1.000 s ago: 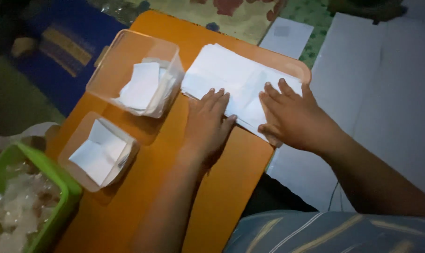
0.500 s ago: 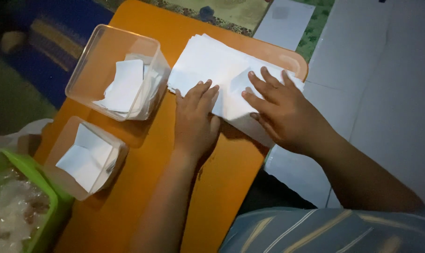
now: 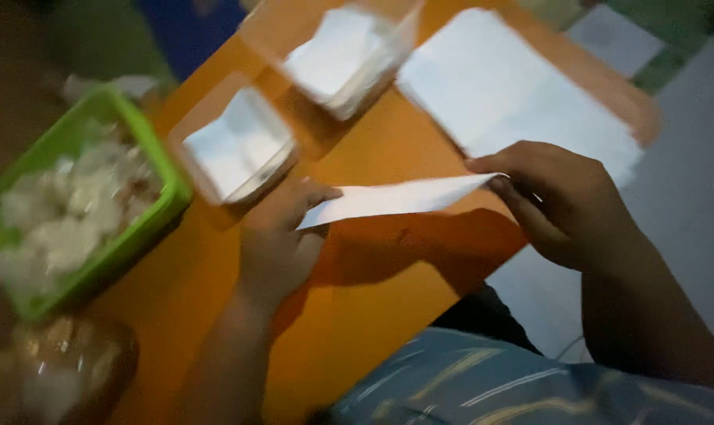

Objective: Folding tissues and placing them into plastic containers

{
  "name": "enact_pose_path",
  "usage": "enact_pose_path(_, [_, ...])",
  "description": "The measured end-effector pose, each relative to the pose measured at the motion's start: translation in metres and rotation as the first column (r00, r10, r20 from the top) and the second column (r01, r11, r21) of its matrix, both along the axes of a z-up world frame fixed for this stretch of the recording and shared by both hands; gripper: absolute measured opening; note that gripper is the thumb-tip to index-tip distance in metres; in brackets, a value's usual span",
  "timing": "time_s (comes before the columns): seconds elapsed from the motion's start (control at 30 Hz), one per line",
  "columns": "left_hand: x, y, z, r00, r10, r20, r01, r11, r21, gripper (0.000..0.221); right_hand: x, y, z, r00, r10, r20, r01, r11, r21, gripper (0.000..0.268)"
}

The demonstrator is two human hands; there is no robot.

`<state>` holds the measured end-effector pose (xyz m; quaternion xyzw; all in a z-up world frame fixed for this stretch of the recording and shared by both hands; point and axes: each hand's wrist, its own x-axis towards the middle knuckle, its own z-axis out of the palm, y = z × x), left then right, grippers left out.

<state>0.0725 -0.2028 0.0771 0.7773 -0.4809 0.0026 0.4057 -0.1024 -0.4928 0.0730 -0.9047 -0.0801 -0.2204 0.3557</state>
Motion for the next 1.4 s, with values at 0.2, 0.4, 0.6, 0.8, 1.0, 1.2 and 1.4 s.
enact_pose_path(0.2, [-0.048,0.113,0.014,0.874,0.432,-0.220,-0.393,0.897,0.201,0.032,0.040,0.051,-0.010,0.961,0.115,-0.253,-0.100,0.992,0.072,0.030])
enact_pose_path(0.4, [-0.070,0.164,0.032,0.543,0.753,-0.372,-0.466,0.638,0.613,0.030,0.077,0.123,0.009,0.696,0.207,-0.687,-0.071,0.973,0.221,0.056])
enact_pose_path(0.6, [-0.071,0.187,0.036,0.452,0.837,-0.307,-0.332,0.477,0.814,0.035,0.097,0.179,-0.001,0.544,0.055,-0.837,-0.255,0.961,-0.103,0.115])
enact_pose_path(0.8, [-0.065,0.203,0.020,0.541,0.802,-0.255,-0.367,0.497,0.786,0.031,0.103,0.225,0.045,0.496,-0.160,-0.853,-0.294,0.894,-0.339,0.093])
enact_pose_path(1.0, [-0.076,0.219,-0.017,0.760,0.608,0.231,-0.622,0.574,0.533,0.051,0.100,0.207,0.011,0.683,-0.143,-0.716,-0.225,0.891,-0.393,0.109])
enact_pose_path(1.2, [-0.116,0.174,-0.058,0.740,0.569,0.358,-0.672,0.650,0.355,0.081,0.063,0.191,-0.062,0.977,0.153,-0.150,-0.207,0.856,-0.475,0.069])
enact_pose_path(1.4, [-0.119,0.159,-0.072,0.846,0.489,0.213,-0.525,0.694,0.492,0.076,0.059,0.243,-0.060,0.876,0.376,-0.303,-0.474,0.788,-0.392,0.090])
